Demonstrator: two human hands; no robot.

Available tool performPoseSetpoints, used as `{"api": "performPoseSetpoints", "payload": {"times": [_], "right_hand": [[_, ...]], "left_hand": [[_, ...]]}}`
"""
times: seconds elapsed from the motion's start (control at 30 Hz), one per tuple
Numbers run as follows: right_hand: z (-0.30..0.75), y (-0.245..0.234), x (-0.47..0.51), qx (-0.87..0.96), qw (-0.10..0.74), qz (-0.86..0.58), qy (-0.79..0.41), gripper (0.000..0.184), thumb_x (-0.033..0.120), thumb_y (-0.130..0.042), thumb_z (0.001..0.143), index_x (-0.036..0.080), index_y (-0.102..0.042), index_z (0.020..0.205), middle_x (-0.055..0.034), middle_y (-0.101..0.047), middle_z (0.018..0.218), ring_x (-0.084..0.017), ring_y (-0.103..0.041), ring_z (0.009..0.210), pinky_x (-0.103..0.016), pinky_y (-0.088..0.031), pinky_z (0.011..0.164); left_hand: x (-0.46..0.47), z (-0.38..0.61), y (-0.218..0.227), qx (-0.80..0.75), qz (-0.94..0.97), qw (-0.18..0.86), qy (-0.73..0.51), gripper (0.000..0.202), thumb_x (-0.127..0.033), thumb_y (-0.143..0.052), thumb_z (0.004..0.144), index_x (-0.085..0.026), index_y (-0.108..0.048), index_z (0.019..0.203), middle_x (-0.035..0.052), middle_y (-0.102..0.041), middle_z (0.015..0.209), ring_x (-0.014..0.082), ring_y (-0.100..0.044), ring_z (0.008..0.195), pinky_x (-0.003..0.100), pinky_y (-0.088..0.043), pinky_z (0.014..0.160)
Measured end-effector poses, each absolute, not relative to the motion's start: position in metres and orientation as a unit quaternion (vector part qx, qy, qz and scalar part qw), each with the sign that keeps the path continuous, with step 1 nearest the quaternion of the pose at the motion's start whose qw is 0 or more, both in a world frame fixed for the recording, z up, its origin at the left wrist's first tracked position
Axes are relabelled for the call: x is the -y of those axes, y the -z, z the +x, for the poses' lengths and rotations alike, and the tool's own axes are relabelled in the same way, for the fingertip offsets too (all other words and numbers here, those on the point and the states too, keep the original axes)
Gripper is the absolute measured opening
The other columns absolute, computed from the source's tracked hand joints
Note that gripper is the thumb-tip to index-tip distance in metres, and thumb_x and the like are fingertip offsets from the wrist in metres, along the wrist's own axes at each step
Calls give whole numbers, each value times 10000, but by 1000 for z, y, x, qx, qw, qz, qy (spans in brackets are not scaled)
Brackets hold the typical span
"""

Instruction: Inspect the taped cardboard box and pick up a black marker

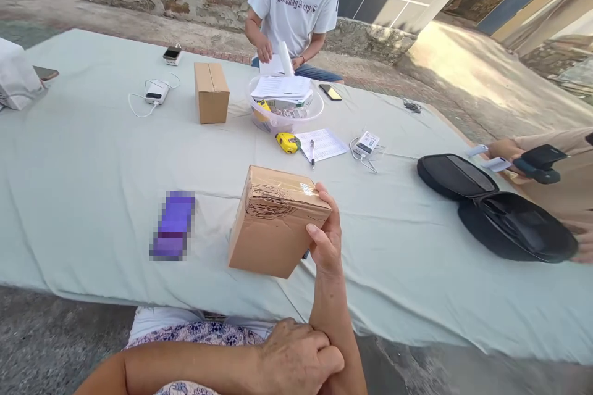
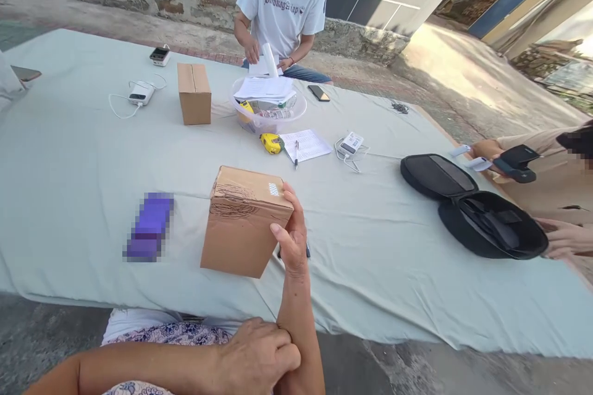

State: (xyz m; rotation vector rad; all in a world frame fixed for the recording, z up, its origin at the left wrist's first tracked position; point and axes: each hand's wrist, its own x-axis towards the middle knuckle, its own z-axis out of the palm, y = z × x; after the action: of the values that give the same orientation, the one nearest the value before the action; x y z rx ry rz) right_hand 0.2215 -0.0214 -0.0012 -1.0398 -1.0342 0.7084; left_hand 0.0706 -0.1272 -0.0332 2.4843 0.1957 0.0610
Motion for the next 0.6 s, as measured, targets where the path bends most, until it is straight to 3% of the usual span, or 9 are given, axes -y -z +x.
{"api": "performPoseSetpoints", "payload": {"times": [0.07,0.2,0.37,0.47,0.5,0.6], "right_hand": [[221,1,21,458,691,-462,-314,594,388,-775,812,367,-602,1381,-6,-438,1667,-335,-286,1601,-597,-295,1280],[220,2,20,450,692,-467,-317,592,395,-769,812,363,-598,1378,-1,-397,1694,-353,-307,1590,-613,-322,1261],[218,2,19,451,691,-471,-312,591,408,-741,823,379,-579,1390,18,-394,1694,-344,-306,1592,-603,-331,1261],[216,-1,19,458,687,-474,-306,587,419,-736,830,374,-574,1393,11,-411,1685,-342,-316,1589,-586,-352,1253],[216,-1,19,459,688,-472,-305,587,417,-745,827,372,-580,1389,12,-415,1683,-342,-322,1586,-579,-351,1254],[216,-2,18,462,693,-463,-305,590,406,-768,820,370,-601,1385,17,-430,1675,-336,-324,1584,-564,-324,1273]], "left_hand": [[130,77,42,-76,948,308,-27,432,-639,-663,840,-244,-490,877,33,-715,861,254,-732,789,377,-383,498],[131,81,54,-80,938,335,-28,303,-477,-610,885,-249,-427,805,58,-720,848,270,-742,785,370,-293,406],[118,59,52,-56,939,335,-61,131,-419,-539,947,-306,-477,927,63,-735,975,274,-744,889,441,-502,532],[98,31,41,-7,956,288,-57,123,-376,-604,914,-287,-526,947,35,-727,912,224,-719,789,387,-520,597],[89,20,34,-16,961,258,-94,67,-308,-587,930,-271,-550,972,33,-730,916,205,-708,784,372,-526,663],[55,-12,9,-92,915,230,-319,91,-200,-531,927,-239,-570,998,19,-673,779,175,-633,674,327,-483,629]]}}
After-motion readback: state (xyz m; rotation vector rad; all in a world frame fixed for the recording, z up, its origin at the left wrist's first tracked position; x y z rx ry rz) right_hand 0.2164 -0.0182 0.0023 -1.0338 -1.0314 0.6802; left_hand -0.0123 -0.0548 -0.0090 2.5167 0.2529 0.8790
